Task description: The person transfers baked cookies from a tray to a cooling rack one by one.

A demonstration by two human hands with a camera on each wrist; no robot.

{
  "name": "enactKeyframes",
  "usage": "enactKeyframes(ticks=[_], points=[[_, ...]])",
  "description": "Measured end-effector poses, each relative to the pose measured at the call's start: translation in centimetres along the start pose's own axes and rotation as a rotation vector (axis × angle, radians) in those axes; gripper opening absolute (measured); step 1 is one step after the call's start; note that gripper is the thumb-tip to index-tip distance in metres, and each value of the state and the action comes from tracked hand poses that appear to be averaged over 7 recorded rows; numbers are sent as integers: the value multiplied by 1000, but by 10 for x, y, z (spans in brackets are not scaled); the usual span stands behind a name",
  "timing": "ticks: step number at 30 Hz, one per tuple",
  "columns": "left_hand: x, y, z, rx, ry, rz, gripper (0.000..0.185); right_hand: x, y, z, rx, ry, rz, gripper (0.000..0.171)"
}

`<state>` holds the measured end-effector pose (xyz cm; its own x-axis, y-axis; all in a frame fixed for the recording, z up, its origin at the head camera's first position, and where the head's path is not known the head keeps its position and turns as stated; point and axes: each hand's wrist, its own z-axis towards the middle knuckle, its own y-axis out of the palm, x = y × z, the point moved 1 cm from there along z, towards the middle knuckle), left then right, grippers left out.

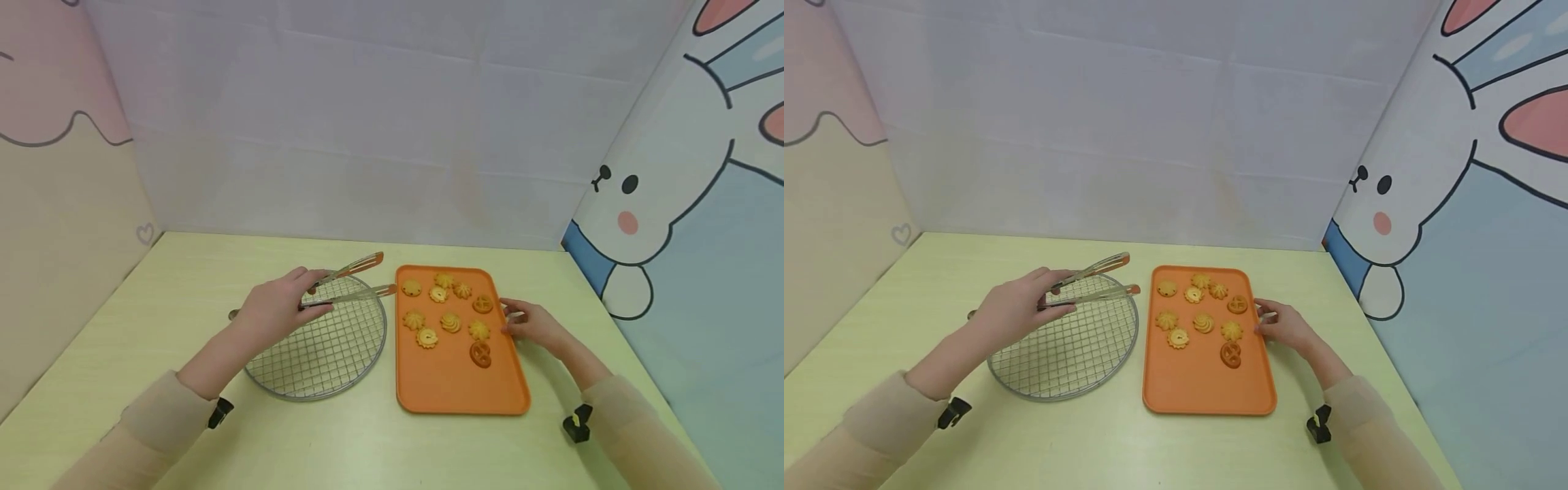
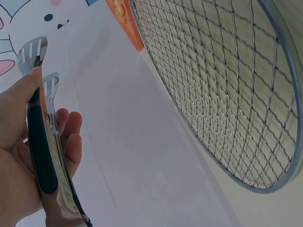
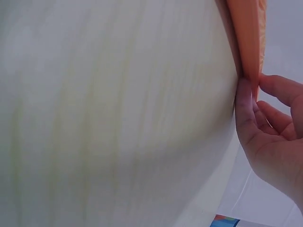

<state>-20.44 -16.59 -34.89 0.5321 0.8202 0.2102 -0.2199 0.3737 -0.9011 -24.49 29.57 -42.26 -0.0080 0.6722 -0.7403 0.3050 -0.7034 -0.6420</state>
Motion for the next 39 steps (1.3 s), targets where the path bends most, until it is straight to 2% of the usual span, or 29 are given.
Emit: enactKeyframes(ticks=[5, 10, 22, 28, 34, 39], points=[[9, 12, 0, -7, 22, -13, 54, 0, 3, -3, 10, 40, 54, 62], [18, 25, 2, -63, 34, -66, 54, -1, 5, -5, 14, 61, 96, 61], [31, 54, 13, -111, 104, -98, 50, -1, 6, -7, -6, 53, 89, 59], [33, 66, 19, -184, 89, -122, 49, -2, 6, -7, -18, 53, 100, 60], [33, 74, 26, -228, 133, -135, 47, -1, 6, -7, -17, 46, 106, 61], [35, 81, 33, -305, 145, -111, 49, 3, 6, -6, -17, 55, 99, 61]])
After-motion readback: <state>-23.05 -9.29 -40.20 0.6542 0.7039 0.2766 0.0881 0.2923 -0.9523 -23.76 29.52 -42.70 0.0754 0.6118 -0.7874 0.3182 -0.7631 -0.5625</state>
